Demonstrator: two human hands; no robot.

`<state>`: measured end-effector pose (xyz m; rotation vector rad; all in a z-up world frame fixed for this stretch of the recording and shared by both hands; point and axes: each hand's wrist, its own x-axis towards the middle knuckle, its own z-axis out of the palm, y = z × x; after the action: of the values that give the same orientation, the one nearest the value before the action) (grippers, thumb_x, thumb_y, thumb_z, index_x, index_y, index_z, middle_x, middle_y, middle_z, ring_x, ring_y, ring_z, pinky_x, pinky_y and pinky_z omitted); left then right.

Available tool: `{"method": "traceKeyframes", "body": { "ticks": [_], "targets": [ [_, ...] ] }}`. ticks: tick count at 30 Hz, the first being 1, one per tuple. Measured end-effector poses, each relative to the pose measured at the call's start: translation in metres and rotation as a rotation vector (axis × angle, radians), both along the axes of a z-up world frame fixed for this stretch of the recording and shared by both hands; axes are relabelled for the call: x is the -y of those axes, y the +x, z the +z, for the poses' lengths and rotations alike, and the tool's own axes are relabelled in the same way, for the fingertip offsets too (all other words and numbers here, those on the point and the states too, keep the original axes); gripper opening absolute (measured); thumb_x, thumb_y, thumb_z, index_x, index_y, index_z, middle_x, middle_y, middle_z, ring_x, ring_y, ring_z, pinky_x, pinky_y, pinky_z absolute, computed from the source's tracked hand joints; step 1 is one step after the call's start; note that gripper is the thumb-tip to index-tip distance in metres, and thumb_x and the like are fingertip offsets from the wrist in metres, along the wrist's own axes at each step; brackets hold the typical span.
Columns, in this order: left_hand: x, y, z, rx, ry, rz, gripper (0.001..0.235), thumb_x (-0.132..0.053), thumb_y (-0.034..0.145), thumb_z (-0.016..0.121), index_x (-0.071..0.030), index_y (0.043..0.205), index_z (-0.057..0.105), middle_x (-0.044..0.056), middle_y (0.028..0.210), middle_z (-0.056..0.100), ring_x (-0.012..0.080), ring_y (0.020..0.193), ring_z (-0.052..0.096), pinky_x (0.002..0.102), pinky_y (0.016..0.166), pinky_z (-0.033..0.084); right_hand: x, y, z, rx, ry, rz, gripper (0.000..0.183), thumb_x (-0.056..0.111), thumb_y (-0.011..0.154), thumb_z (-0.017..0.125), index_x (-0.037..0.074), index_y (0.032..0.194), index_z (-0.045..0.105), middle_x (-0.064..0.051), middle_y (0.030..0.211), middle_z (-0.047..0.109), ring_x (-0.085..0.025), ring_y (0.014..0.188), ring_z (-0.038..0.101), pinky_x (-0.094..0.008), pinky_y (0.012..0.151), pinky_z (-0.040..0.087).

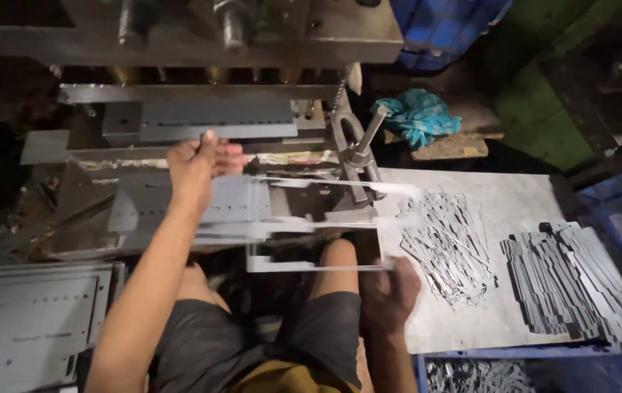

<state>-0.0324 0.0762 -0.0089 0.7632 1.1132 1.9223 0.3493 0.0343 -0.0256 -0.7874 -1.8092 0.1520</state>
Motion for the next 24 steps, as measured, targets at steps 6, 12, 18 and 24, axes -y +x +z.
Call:
{"method": "traceKeyframes", "body": {
  "ticks": [6, 12, 18, 24],
  "targets": [
    [0.037, -0.002, 0.009, -0.277, -0.432, -0.167, 0.041, -0.036, 0.106, 0.055, -0.001, 0.116, 0.074, 0.024, 0.110, 0.078, 0.0363, 0.093, 0.074, 0.043, 0.070, 0.062, -0.019, 0.102, -0.033, -0.174, -0.002, -0.313, 0.012, 0.008, 0.107, 0.051, 0.001, 0.098, 0.054, -0.004, 0.078, 0.052, -0.012, 0.064, 0.044, -0.023, 0.051, 0.034],
    [0.084, -0.001, 0.001, -1.615, -0.277, -0.206, 0.060, -0.019, 0.073, 0.077, -0.016, 0.133, 0.069, 0.015, 0.153, 0.049, 0.0413, 0.141, 0.035, 0.058, 0.113, 0.034, -0.022, 0.141, -0.177, -0.653, -1.022, -0.157, 0.037, 0.022, 0.102, 0.056, 0.002, 0.131, 0.064, 0.001, 0.069, 0.051, -0.005, 0.053, 0.037, -0.021, 0.045, 0.026],
    [0.091, 0.002, 0.025, -1.959, -0.140, 0.134, 0.055, -0.009, 0.086, 0.069, -0.011, 0.141, 0.063, 0.005, 0.150, 0.057, 0.0240, 0.139, 0.053, 0.045, 0.119, 0.039, 0.018, 0.001, -0.095, -0.519, -1.401, 0.010, 0.026, 0.020, 0.096, 0.064, 0.009, 0.117, 0.073, 0.000, 0.078, 0.060, -0.008, 0.065, 0.055, -0.021, 0.053, 0.037],
    [0.140, -0.011, 0.023, -1.823, -0.159, 0.478, 0.051, -0.004, 0.076, 0.068, -0.015, 0.126, 0.072, 0.003, 0.125, 0.073, 0.0232, 0.108, 0.069, 0.040, 0.090, 0.057, -0.019, -0.092, -0.012, -0.391, -1.114, 0.495, 0.021, 0.007, 0.097, 0.063, 0.006, 0.117, 0.071, 0.004, 0.081, 0.059, -0.005, 0.066, 0.054, -0.020, 0.056, 0.043]
  ]
}}
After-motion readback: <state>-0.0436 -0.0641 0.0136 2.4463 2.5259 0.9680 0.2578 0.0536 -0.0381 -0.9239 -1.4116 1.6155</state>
